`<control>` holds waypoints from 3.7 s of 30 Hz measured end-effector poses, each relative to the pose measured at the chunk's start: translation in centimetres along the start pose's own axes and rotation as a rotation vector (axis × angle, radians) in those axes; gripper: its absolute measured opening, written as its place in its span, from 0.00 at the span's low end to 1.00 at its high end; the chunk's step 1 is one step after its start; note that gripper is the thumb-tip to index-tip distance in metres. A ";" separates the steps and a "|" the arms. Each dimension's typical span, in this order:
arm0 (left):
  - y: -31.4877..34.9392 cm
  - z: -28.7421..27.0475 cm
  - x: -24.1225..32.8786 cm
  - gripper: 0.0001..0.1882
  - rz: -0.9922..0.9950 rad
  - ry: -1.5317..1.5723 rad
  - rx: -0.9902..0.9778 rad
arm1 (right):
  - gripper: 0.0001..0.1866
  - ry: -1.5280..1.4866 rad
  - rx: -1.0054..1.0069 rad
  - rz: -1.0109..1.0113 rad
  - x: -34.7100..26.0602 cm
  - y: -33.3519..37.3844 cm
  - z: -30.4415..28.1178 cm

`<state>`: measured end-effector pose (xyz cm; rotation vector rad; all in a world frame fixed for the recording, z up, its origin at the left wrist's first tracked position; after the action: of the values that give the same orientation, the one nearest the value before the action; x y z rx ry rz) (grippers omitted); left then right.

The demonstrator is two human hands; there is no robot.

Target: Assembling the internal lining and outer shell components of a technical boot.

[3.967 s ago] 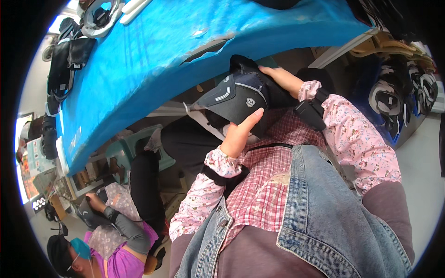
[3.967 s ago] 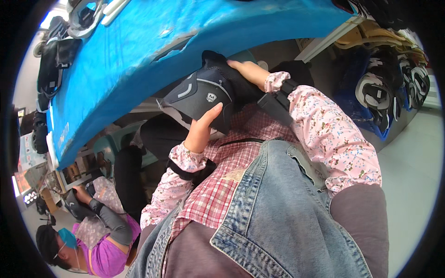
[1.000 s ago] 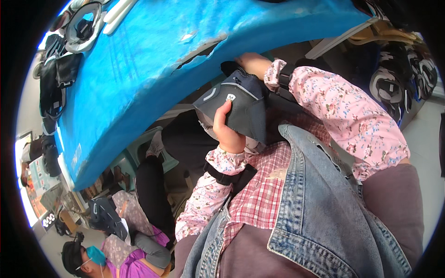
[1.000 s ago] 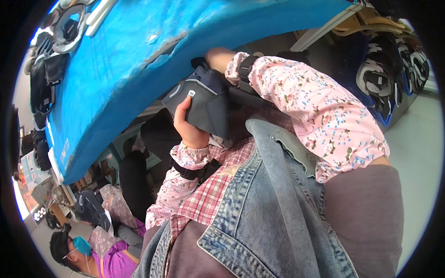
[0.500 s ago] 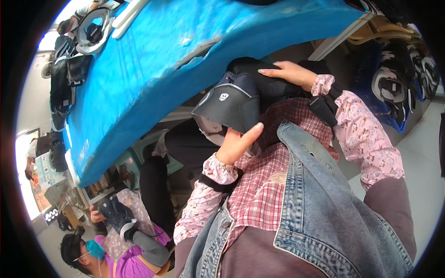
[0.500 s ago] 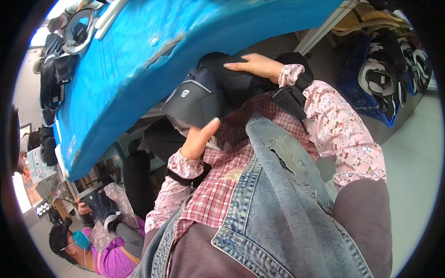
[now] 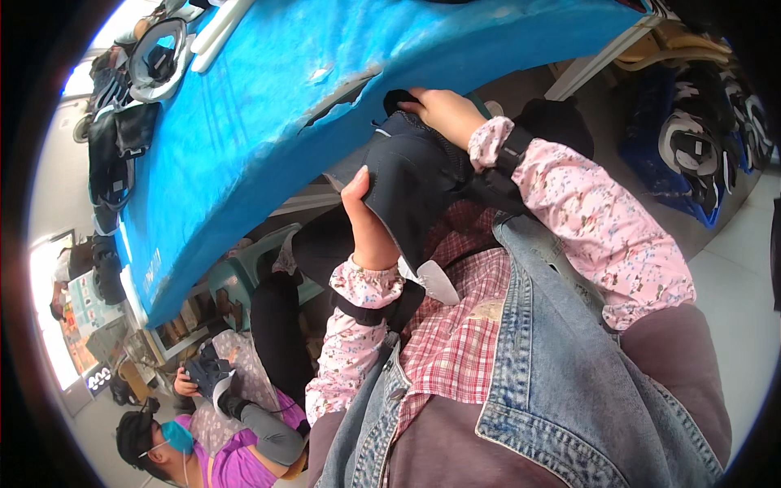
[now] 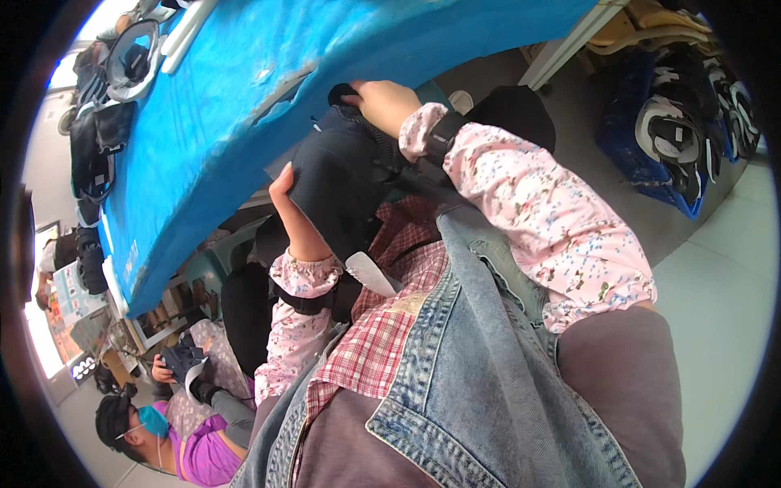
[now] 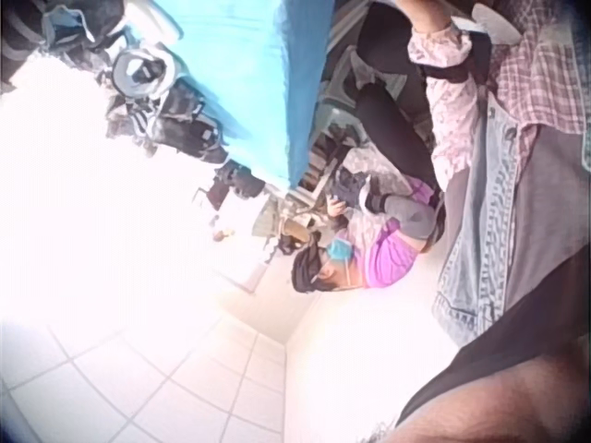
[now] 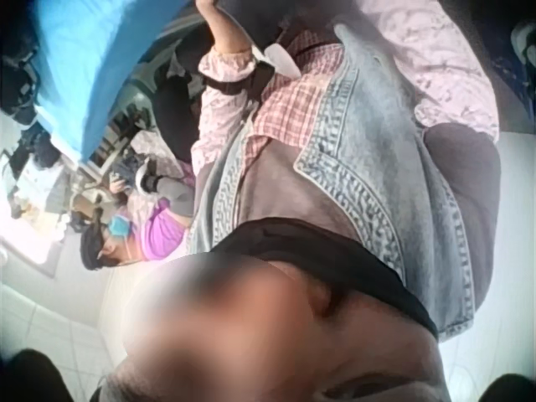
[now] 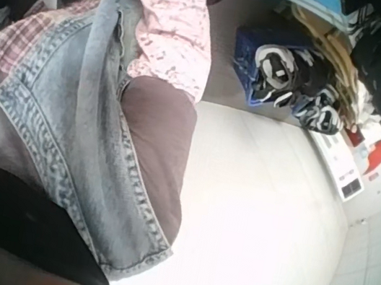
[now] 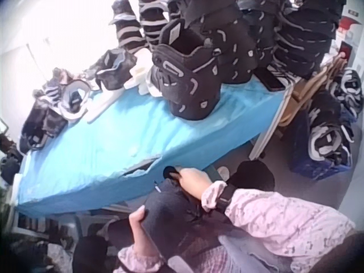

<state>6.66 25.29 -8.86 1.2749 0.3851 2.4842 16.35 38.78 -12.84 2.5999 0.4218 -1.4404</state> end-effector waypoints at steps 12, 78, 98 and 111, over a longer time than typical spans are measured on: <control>-1.1 -1.0 -0.3 0.30 0.015 0.155 -0.088 | 0.17 -0.164 0.049 -0.117 1.1 -1.3 1.7; -3.6 -3.8 -0.5 0.31 0.089 0.411 -0.146 | 0.18 0.024 -0.157 0.009 3.9 -4.1 4.2; -3.1 -5.2 1.4 0.38 0.279 -0.264 0.180 | 0.19 0.119 -0.301 0.086 5.8 -5.7 6.6; -1.8 -0.7 1.3 0.39 -0.013 0.222 -0.192 | 0.28 -0.102 -0.225 0.237 8.2 -5.1 1.5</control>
<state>5.63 27.45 -8.97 0.9247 0.1991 2.5873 17.68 44.73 -20.50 2.3004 0.2371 -1.3537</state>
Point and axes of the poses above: each hand's wrist, its own y-axis away from the middle knuckle, its own z-axis out of the palm, x = y × z, the point moved 8 cm from there along -y, towards the middle knuckle, and after that the axes turned 14 degrees about -y, right-handed, at the moved point
